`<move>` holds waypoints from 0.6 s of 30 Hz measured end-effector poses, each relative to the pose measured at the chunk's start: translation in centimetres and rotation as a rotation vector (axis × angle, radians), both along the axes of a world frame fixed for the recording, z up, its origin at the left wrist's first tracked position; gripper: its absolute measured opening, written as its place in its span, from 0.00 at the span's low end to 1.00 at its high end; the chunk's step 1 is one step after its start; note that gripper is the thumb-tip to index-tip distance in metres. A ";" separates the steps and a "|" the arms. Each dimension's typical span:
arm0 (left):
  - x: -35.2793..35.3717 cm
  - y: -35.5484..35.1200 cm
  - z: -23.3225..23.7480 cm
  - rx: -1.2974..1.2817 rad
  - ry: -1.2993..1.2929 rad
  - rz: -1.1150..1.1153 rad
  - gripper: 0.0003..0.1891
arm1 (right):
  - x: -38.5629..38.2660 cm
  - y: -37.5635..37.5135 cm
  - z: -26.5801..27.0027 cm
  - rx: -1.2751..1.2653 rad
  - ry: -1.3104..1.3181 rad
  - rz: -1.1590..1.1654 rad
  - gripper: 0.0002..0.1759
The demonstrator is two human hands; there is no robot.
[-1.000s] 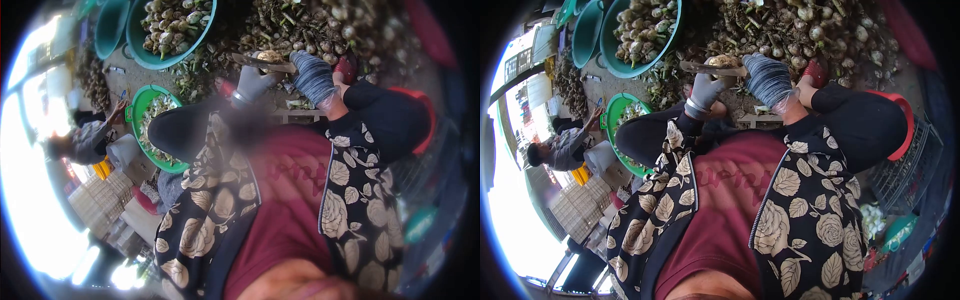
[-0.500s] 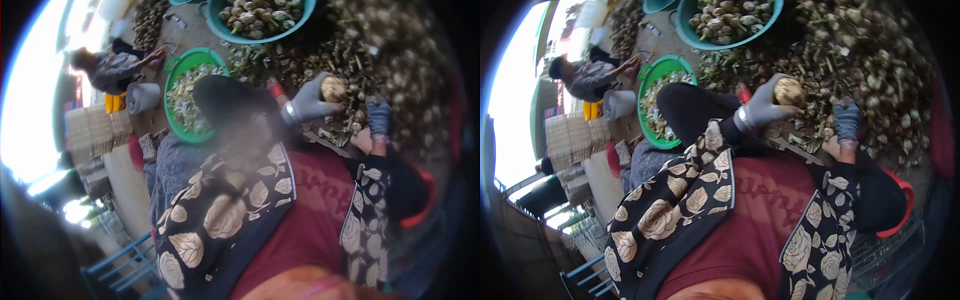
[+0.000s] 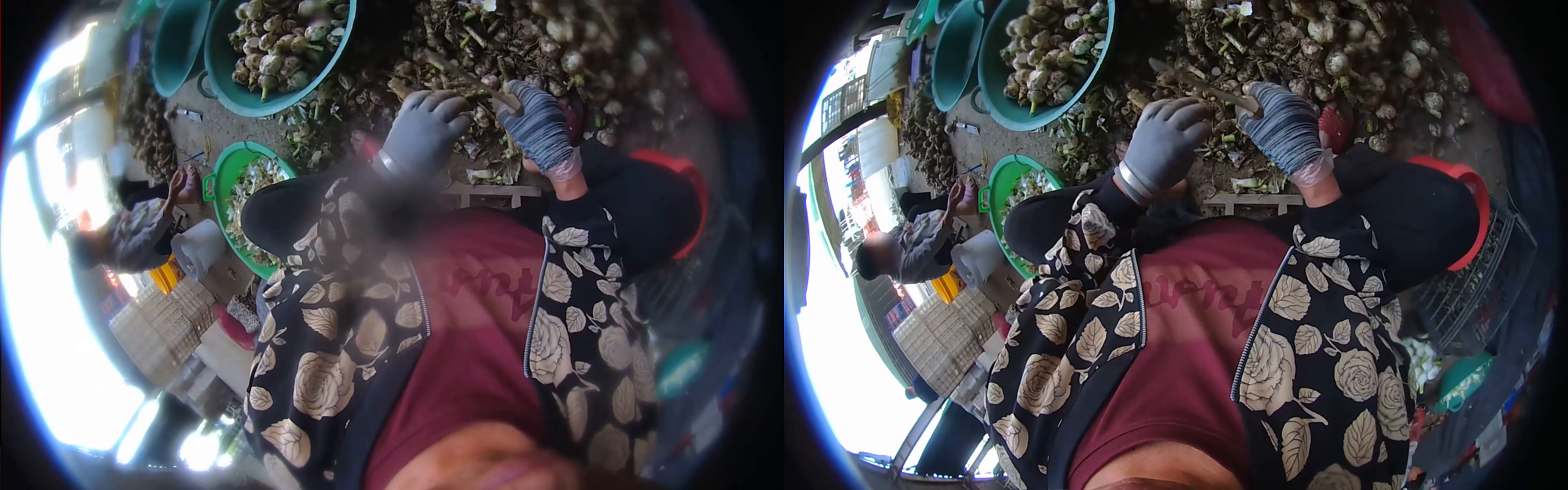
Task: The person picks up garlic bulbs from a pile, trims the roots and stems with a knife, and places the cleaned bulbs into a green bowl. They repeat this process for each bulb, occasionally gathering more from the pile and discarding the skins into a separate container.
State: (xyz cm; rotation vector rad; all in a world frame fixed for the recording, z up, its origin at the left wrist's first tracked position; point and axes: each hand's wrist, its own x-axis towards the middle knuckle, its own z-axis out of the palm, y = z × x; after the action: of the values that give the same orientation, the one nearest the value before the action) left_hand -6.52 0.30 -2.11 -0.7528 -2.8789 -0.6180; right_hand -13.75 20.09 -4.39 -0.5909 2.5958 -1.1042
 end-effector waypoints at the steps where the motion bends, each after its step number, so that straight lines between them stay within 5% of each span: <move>1: 0.0 0.1 -0.2 -0.079 -0.036 -0.134 0.15 | -0.2 -0.8 1.5 0.192 0.033 0.140 0.14; 5: 0.1 1.4 -2.1 -0.353 -0.047 -0.459 0.09 | 0.4 -2.3 0.0 0.296 0.112 0.324 0.13; 6: -0.1 1.2 -1.6 -0.411 -0.018 -0.507 0.07 | 0.1 -2.1 -0.9 0.391 -0.046 0.242 0.13; 7: -0.9 0.2 -1.1 -0.520 -0.262 -0.585 0.06 | -0.4 -1.7 -2.0 0.485 -0.206 0.162 0.14; 8: -1.2 -1.6 -1.6 -0.588 -0.182 -0.504 0.06 | -1.1 -0.9 -3.4 0.579 -0.362 0.080 0.14; 9: -1.8 -3.9 -2.3 -0.657 -0.098 -0.423 0.06 | -1.5 1.5 -6.6 0.598 -0.210 0.078 0.16; 12: -4.6 -12.9 0.4 -0.697 0.051 0.270 0.12 | -1.7 6.1 -11.1 0.347 -0.371 -0.249 0.24; 14: -5.7 -16.6 1.6 -0.664 0.242 0.412 0.14 | -1.3 5.4 -11.0 0.191 -0.510 -0.334 0.31; 16: -5.0 -16.2 -2.2 -0.441 0.059 0.403 0.14 | -0.4 3.9 -8.6 0.174 -0.544 -0.230 0.32; 18: -3.4 -15.0 -8.7 -0.368 -0.421 0.431 0.17 | -0.8 1.4 -4.9 0.198 -0.647 -0.164 0.33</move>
State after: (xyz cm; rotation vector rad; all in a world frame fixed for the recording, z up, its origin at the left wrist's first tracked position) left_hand -9.93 -14.65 -10.82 0.0010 -3.4331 -0.2102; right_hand -14.57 21.51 -9.31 0.0349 2.1608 -0.8766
